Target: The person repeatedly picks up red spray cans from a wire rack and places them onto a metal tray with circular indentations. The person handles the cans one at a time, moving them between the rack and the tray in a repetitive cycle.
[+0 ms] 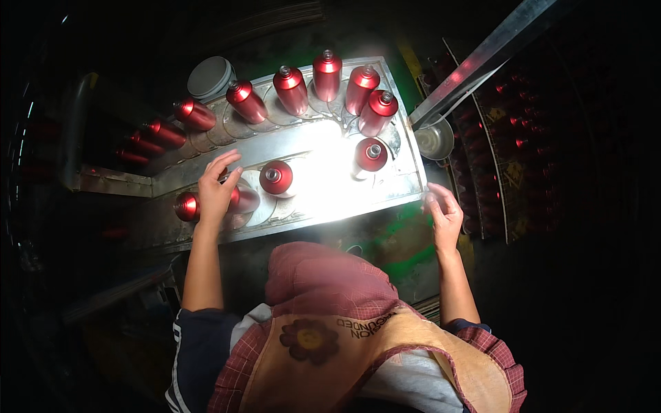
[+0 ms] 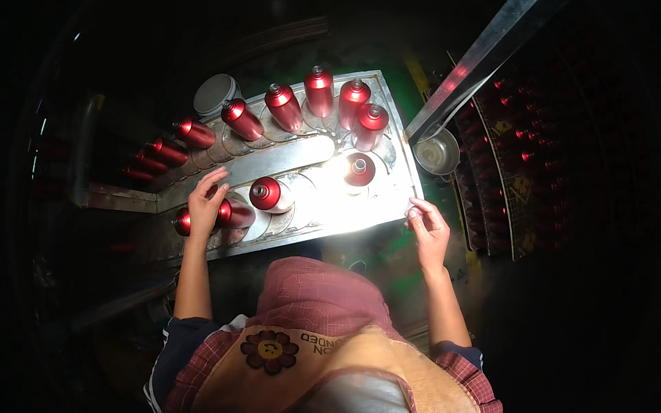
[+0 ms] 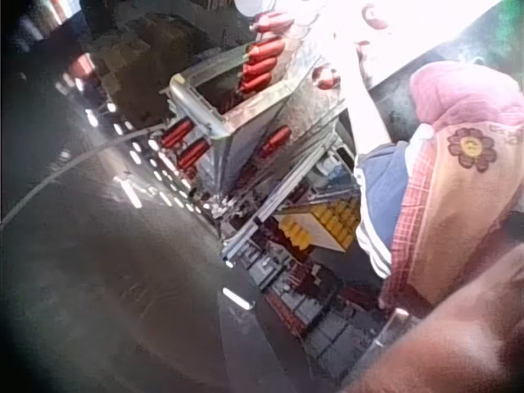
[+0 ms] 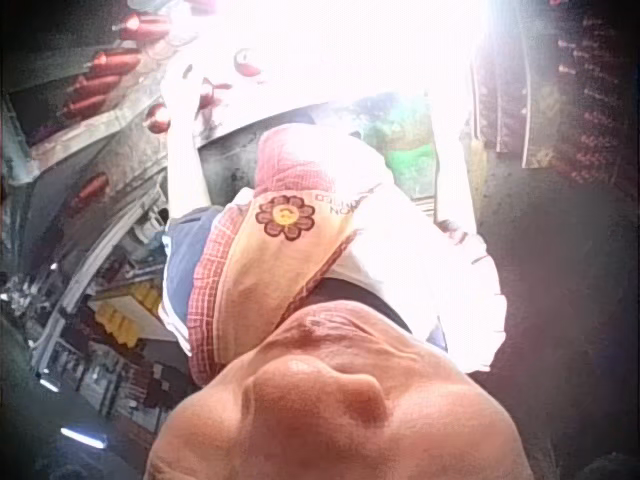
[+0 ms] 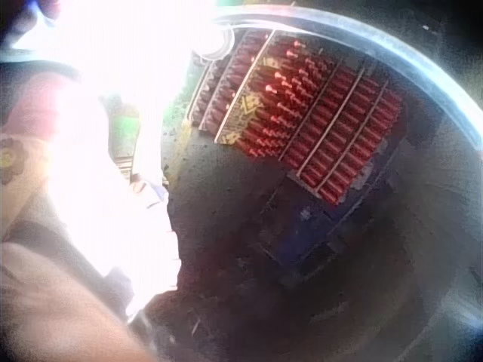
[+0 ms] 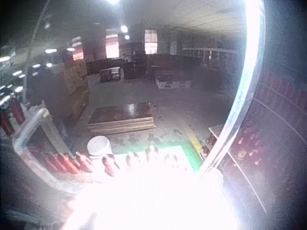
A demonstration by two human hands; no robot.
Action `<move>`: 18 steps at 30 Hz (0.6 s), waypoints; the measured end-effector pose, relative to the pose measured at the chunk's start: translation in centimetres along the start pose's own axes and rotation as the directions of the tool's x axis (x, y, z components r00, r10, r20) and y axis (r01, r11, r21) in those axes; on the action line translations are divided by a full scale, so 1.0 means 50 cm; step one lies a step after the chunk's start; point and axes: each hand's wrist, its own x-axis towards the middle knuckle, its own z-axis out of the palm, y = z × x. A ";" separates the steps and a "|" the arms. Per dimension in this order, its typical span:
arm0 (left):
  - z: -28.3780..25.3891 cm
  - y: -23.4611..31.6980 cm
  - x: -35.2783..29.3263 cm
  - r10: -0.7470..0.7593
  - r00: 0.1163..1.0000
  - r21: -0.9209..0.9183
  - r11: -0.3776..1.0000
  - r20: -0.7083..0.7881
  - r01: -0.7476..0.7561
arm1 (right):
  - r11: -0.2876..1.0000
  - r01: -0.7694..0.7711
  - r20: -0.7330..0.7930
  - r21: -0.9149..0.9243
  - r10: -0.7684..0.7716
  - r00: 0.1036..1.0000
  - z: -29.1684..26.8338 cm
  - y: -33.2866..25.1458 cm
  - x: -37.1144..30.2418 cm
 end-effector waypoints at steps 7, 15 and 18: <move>0.410 0.253 0.121 0.227 0.965 -0.235 0.953 0.130 -0.192 | 0.985 -0.051 -0.071 0.167 0.064 0.995 -0.255 0.050 -0.079; 0.597 0.257 0.455 0.139 0.966 0.174 0.968 0.220 -0.179 | 0.958 -0.207 -0.346 0.201 0.267 0.899 -0.444 0.168 -0.210; 0.603 0.252 0.485 0.100 0.991 0.245 0.962 0.092 -0.120 | 0.961 -0.175 -0.443 0.212 0.254 0.860 -0.473 0.197 -0.251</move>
